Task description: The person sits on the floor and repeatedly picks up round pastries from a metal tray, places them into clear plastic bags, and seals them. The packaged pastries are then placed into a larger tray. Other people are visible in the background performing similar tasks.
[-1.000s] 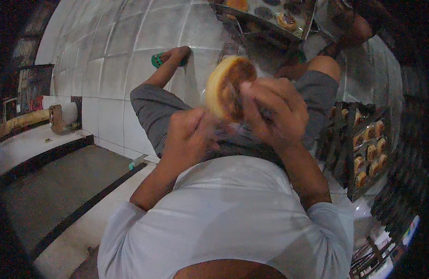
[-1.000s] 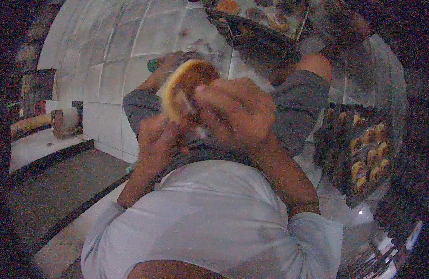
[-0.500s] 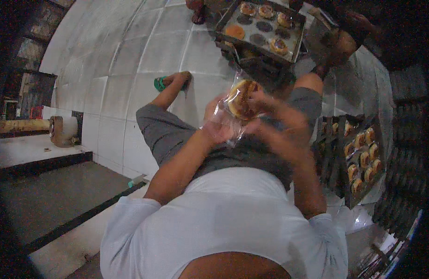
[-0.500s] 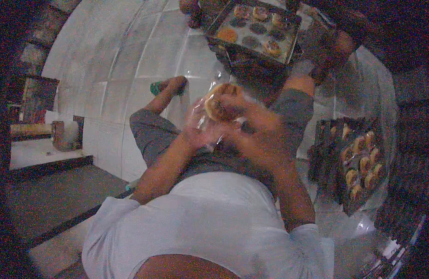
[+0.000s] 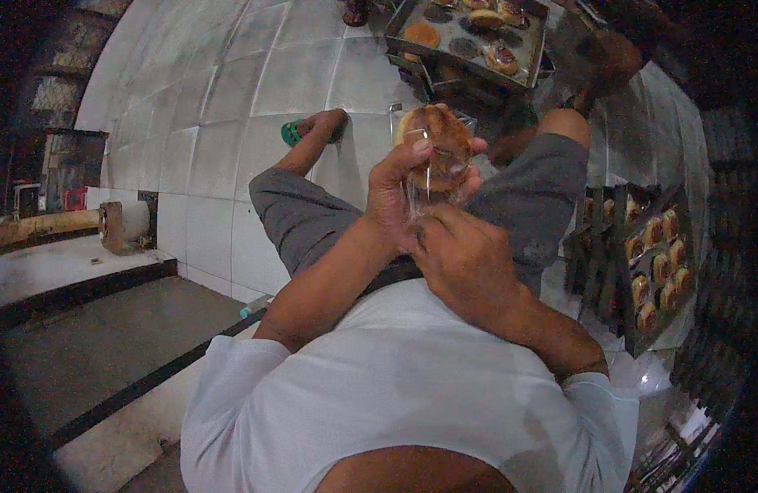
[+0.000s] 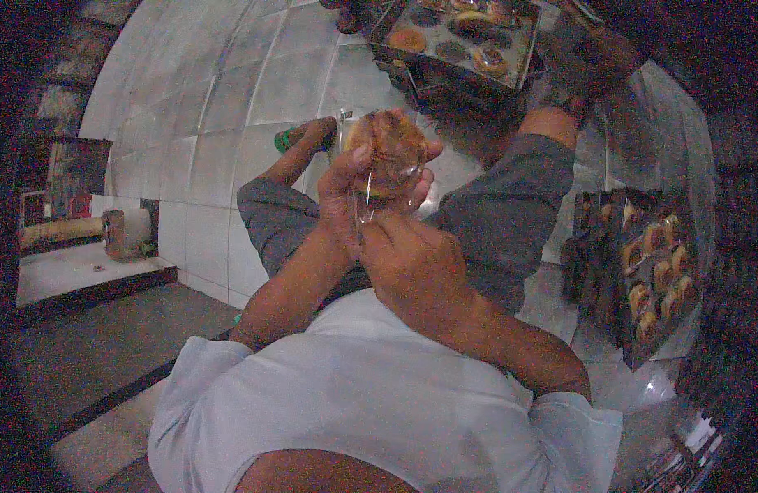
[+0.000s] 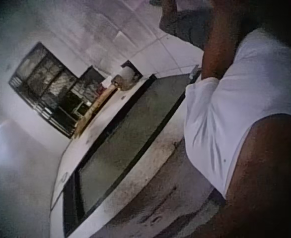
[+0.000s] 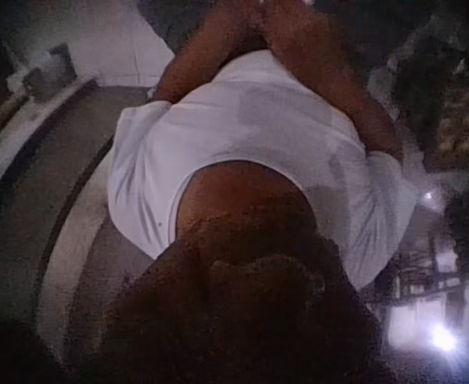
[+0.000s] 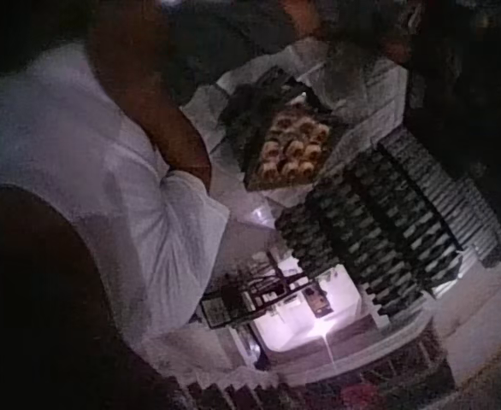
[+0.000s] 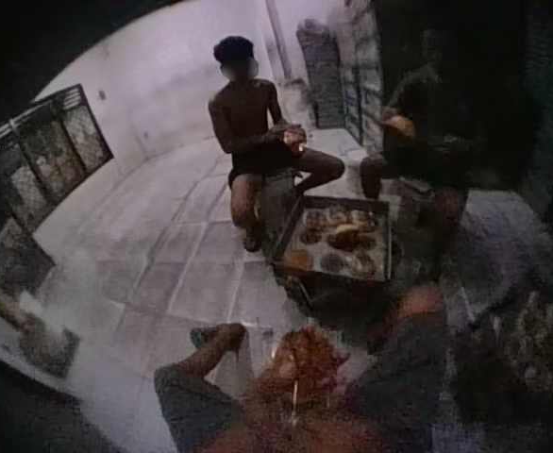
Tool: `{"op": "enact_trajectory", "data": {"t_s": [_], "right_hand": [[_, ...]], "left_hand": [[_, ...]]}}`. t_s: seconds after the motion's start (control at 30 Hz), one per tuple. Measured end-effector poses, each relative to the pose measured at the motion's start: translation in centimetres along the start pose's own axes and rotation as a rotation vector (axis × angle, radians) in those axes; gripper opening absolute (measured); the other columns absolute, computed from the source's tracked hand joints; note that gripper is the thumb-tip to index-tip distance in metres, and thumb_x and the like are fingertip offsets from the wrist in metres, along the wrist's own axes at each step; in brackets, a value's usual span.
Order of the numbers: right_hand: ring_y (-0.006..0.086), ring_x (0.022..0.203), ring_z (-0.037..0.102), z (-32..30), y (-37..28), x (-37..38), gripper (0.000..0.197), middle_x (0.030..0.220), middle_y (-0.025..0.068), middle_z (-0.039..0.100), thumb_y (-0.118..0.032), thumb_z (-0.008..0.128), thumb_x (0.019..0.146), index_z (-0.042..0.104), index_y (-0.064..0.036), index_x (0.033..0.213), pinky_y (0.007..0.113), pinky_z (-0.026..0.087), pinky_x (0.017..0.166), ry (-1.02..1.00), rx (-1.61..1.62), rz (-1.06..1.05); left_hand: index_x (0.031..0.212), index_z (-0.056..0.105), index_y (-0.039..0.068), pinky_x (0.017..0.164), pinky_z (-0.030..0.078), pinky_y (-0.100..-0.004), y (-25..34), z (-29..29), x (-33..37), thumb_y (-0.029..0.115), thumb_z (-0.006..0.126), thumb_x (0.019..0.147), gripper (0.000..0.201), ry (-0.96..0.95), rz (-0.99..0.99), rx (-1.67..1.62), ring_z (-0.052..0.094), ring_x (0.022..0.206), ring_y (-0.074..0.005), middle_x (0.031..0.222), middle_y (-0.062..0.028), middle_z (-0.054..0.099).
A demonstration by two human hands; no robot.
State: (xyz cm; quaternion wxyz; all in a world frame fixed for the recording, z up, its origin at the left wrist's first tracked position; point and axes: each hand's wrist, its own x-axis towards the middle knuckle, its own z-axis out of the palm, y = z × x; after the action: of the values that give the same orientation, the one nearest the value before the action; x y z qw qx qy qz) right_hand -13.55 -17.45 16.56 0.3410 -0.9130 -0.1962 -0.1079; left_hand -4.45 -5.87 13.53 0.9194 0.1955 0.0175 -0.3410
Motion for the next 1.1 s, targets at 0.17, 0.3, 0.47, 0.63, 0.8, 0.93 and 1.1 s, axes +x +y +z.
{"op": "enact_trajectory", "data": {"t_s": [0.17, 0.3, 0.47, 0.63, 0.8, 0.93, 1.1], "right_hand": [[0.0304, 0.068, 0.067, -0.5, 1.3, 1.0, 0.011, 0.078, 0.0109, 0.065, -0.012, 0.072, 0.082, 0.064, -0.0056, 0.085, 0.047, 0.055, 0.059, -0.137, 0.137, -0.036], [0.0291, 0.078, 0.072, -9.2, 2.5, -0.7, 0.033, 0.089, 0.0095, 0.072, -0.022, 0.086, 0.073, 0.070, -0.0079, 0.098, 0.040, 0.058, 0.073, -0.187, 0.708, -0.094], [0.0263, 0.096, 0.075, -10.5, 6.1, -1.0, 0.056, 0.105, 0.0109, 0.076, -0.030, 0.094, 0.069, 0.071, -0.0094, 0.116, 0.038, 0.058, 0.092, 0.158, 0.055, 0.042], [0.0211, 0.103, 0.072, -9.8, 9.0, -6.9, 0.054, 0.110, 0.0107, 0.075, -0.032, 0.089, 0.079, 0.070, -0.0017, 0.119, 0.035, 0.055, 0.096, 0.157, 0.451, 0.768], [0.0113, 0.084, 0.068, -8.0, 15.5, -9.3, 0.040, 0.102, 0.0054, 0.075, -0.026, 0.078, 0.091, 0.071, 0.0057, 0.115, 0.028, 0.054, 0.082, 0.519, 0.516, 0.955], [0.0093, 0.076, 0.063, -8.8, 16.8, -6.9, 0.032, 0.092, 0.0039, 0.074, -0.025, 0.076, 0.093, 0.074, 0.0046, 0.105, 0.027, 0.050, 0.069, 0.317, 0.644, 0.913], [0.0067, 0.066, 0.055, -7.9, 17.4, -8.4, 0.023, 0.079, -0.0005, 0.068, -0.024, 0.077, 0.093, 0.075, -0.0014, 0.093, 0.024, 0.041, 0.060, 0.413, 0.888, 0.927]], "left_hand": [[0.133, 0.055, 0.010, 0.086, 0.065, -0.0467, -0.2, -2.3, 1.3, 0.041, 0.073, 0.092, 0.055, 0.066, -0.016, -0.113, 0.070, 0.108, -0.0357, 0.127, -0.0249, 0.064], [0.133, 0.056, 0.009, 0.093, 0.061, -0.0550, -0.2, -3.2, 2.0, 0.057, 0.069, 0.092, 0.064, 0.190, -0.153, -0.437, 0.065, 0.118, -0.0393, 0.132, -0.0248, 0.062], [0.144, 0.050, 0.014, 0.105, 0.049, -0.0587, -2.3, 4.3, -2.1, 0.081, 0.060, 0.084, 0.090, -0.108, -0.518, -0.384, 0.061, 0.126, -0.0340, 0.140, -0.0166, 0.059], [0.147, 0.051, 0.007, 0.095, 0.049, -0.0369, -4.9, -2.8, 2.2, 0.053, 0.073, 0.090, 0.077, 0.144, -0.280, 0.539, 0.060, 0.108, -0.0164, 0.135, -0.0074, 0.061], [0.116, 0.074, 0.001, 0.082, 0.053, -0.0294, -5.8, -4.2, 7.5, 0.031, 0.074, 0.098, 0.035, 0.195, -0.168, 1.004, 0.064, 0.087, -0.0115, 0.105, -0.0065, 0.074], [0.111, 0.074, 0.001, 0.076, 0.052, -0.0275, -5.7, -2.9, 8.9, 0.028, 0.075, 0.097, 0.030, 0.055, -0.196, 1.034, 0.065, 0.087, -0.0112, 0.096, -0.0050, 0.073], [0.105, 0.074, -0.002, 0.075, 0.053, -0.0267, -5.2, -1.8, 6.7, 0.024, 0.076, 0.097, 0.027, 0.269, -0.129, 0.851, 0.064, 0.082, -0.0101, 0.093, -0.0043, 0.071]]}}
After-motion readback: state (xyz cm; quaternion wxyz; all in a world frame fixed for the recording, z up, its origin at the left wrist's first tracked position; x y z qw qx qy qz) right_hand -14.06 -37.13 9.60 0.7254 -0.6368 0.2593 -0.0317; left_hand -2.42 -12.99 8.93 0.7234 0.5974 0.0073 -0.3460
